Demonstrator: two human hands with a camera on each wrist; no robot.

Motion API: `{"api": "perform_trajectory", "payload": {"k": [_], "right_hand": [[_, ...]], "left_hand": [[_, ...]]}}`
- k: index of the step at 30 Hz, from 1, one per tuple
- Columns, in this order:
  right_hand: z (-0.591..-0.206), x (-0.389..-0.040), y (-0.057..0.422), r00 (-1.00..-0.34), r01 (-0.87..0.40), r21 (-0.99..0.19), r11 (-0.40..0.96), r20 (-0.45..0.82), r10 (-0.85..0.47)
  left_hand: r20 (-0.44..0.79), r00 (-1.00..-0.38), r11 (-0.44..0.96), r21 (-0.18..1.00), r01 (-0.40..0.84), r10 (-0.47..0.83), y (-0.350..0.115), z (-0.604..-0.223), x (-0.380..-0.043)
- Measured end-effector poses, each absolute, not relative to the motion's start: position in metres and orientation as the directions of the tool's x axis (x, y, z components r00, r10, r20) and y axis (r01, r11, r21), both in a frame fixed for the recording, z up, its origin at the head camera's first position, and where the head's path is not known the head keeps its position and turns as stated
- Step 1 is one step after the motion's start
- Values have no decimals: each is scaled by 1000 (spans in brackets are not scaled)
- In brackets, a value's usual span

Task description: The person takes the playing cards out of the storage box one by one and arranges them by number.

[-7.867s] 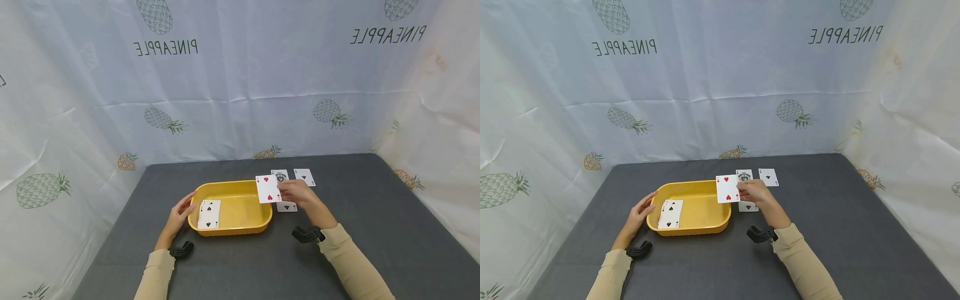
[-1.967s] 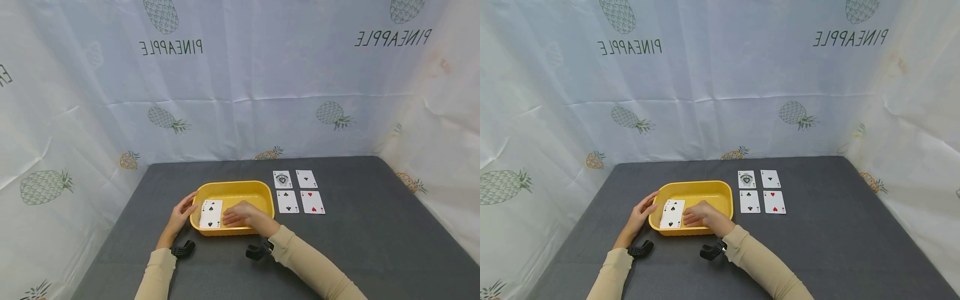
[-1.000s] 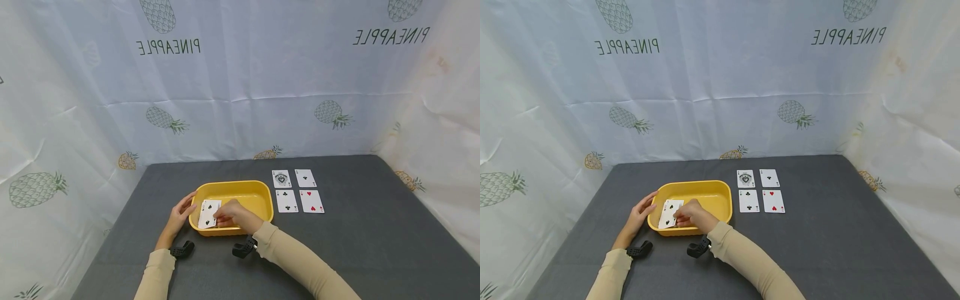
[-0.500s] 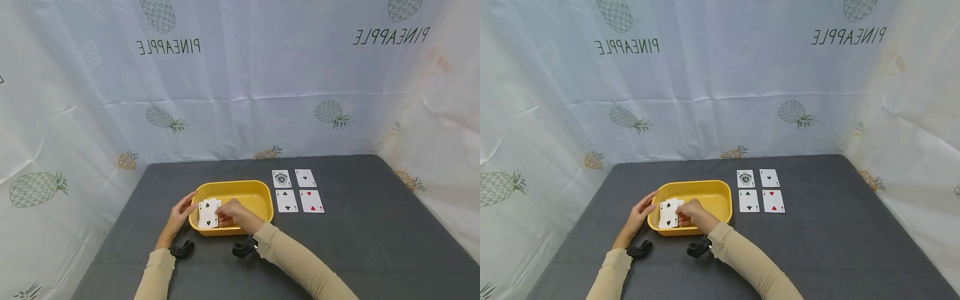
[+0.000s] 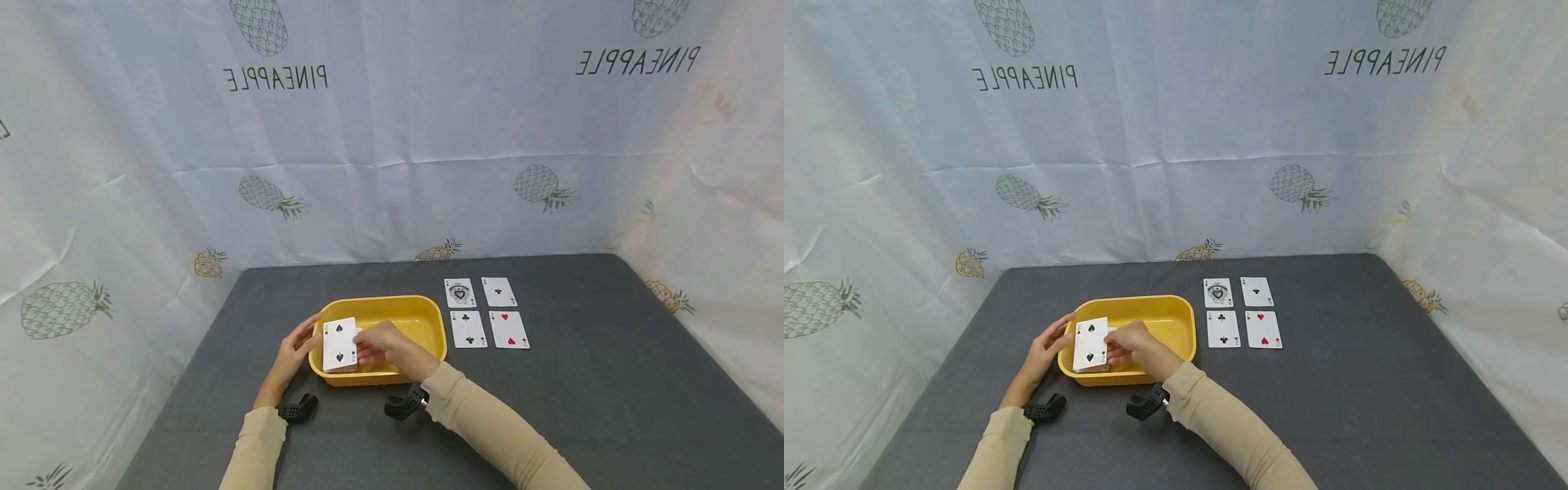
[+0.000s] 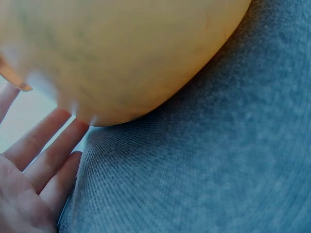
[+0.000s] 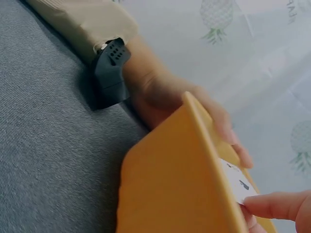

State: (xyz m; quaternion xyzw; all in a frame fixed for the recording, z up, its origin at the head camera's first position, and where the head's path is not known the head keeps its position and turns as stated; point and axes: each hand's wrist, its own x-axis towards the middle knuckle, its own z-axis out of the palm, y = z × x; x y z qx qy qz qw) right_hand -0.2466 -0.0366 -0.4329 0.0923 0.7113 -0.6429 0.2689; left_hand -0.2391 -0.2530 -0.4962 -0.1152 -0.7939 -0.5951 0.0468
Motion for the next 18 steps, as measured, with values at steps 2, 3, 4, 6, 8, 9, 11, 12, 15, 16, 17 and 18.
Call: {"api": "perform_trajectory", "payload": {"k": [2,3,4,6,8,9,11,12,15,16,17,18], "right_hand": [[-430,-246,-33,-848,461,-876,145,-482,-220],[-428,-246,-31,-852,452,-881,141,-473,-222],[-426,-247,-29,-856,444,-885,139,-465,-225],[-424,-247,-24,-865,426,-895,131,-445,-233],[-422,-248,-20,-874,405,-906,122,-423,-240],[-422,-248,-17,-879,391,-912,123,-410,-242],[-420,-248,-12,-888,371,-921,120,-390,-244],[-419,-247,-9,-891,364,-924,118,-382,-243],[-415,-246,-1,-904,335,-933,129,-357,-236],[-413,-246,1,-908,328,-936,128,-350,-232],[-412,-246,4,-913,319,-939,126,-340,-227],[-411,-245,7,-917,312,-941,129,-333,-221]], "left_hand": [[213,-969,259,936,240,129,-253,-496,-239],[212,-968,257,936,240,133,-253,-495,-239],[212,-968,257,936,241,134,-253,-495,-239],[213,-968,255,936,242,135,-252,-495,-239],[214,-968,262,934,243,133,-252,-495,-239],[212,-969,268,933,240,130,-252,-495,-239],[204,-971,276,933,231,122,-252,-496,-240],[201,-972,281,932,227,119,-252,-496,-240],[183,-977,287,935,207,108,-252,-496,-241],[179,-978,287,936,203,107,-252,-495,-240],[175,-979,286,937,199,107,-252,-495,-240],[175,-979,283,938,199,107,-252,-495,-240]]}}
